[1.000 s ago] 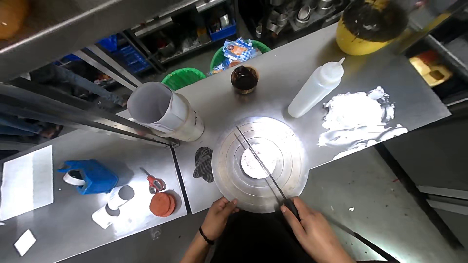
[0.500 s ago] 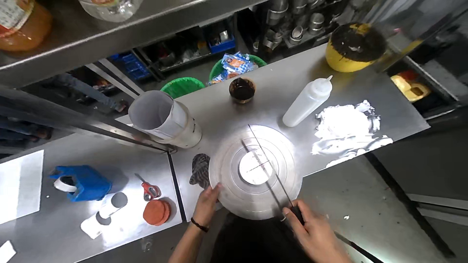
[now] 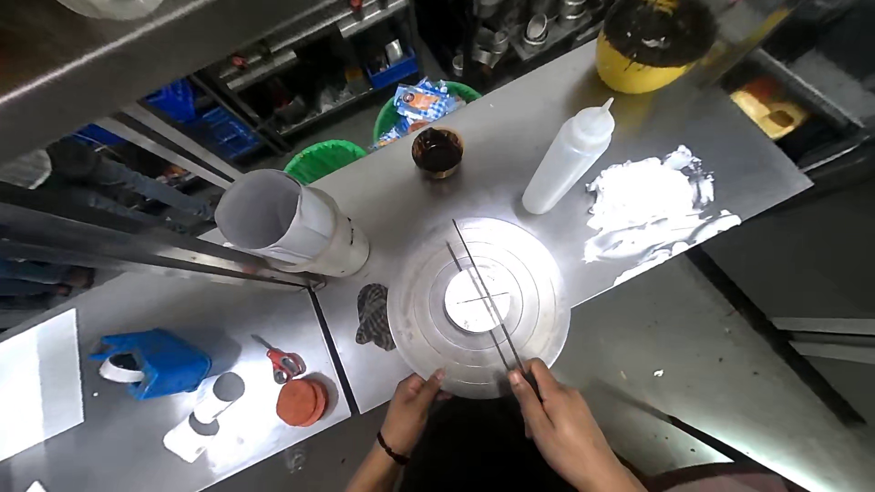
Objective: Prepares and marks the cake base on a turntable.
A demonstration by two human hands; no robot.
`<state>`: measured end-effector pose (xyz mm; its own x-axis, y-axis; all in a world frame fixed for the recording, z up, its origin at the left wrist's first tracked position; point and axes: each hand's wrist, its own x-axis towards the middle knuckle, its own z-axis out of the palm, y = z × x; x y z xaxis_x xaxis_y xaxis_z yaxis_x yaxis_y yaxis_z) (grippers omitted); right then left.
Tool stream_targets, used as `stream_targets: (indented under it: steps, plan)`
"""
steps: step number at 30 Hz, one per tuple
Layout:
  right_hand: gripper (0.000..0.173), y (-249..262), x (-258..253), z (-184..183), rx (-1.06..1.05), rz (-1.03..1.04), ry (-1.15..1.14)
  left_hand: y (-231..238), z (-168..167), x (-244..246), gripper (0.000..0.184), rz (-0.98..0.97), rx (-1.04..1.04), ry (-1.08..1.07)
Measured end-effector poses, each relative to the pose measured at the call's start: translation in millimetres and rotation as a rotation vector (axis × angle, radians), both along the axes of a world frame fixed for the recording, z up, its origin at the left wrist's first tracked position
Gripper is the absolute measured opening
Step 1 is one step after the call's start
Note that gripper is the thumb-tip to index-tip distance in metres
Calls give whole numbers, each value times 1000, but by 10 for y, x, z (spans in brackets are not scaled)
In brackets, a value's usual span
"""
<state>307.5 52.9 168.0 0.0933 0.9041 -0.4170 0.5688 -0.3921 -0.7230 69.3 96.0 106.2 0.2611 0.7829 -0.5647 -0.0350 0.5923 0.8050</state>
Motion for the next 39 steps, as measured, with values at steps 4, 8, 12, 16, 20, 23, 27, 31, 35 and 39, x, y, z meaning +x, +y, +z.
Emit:
stream_targets:
  steps: [4,8,12,16,20,23,27,31,35,39]
  plan:
    - [48,-48,-74,-34,-12,-19,35,-33,-20,-4,25,-75,6,-43]
    - [50,-109,-133,-45,-16,-16,25,-18,-34,-7,25,-84,37,-45]
    - [50,-156,-195,-57,-9,-32,12,16,-37,-61,24,-102,38,-42]
    - [48,-176,-221,-52,-30,-58,25,39,-27,-64,25,-115,21,-50]
    - [45,-193,-251,-64,-9,-65,22,26,-12,-47,24,-111,-6,-63]
    - [45,-195,-264,-77,-6,-70,24,22,-11,-40,25,-123,-8,-57]
    - [45,-202,-273,-100,4,-75,37,28,-6,-39,26,-130,-10,-60]
    - [44,-201,-290,-114,16,-91,46,32,-16,-55,26,-136,3,-73]
    - [43,-208,-289,-123,32,-91,45,36,-15,-52,27,-156,10,-54]
    - [43,-210,-287,-135,37,-82,35,42,-10,-51,27,-169,-7,-40]
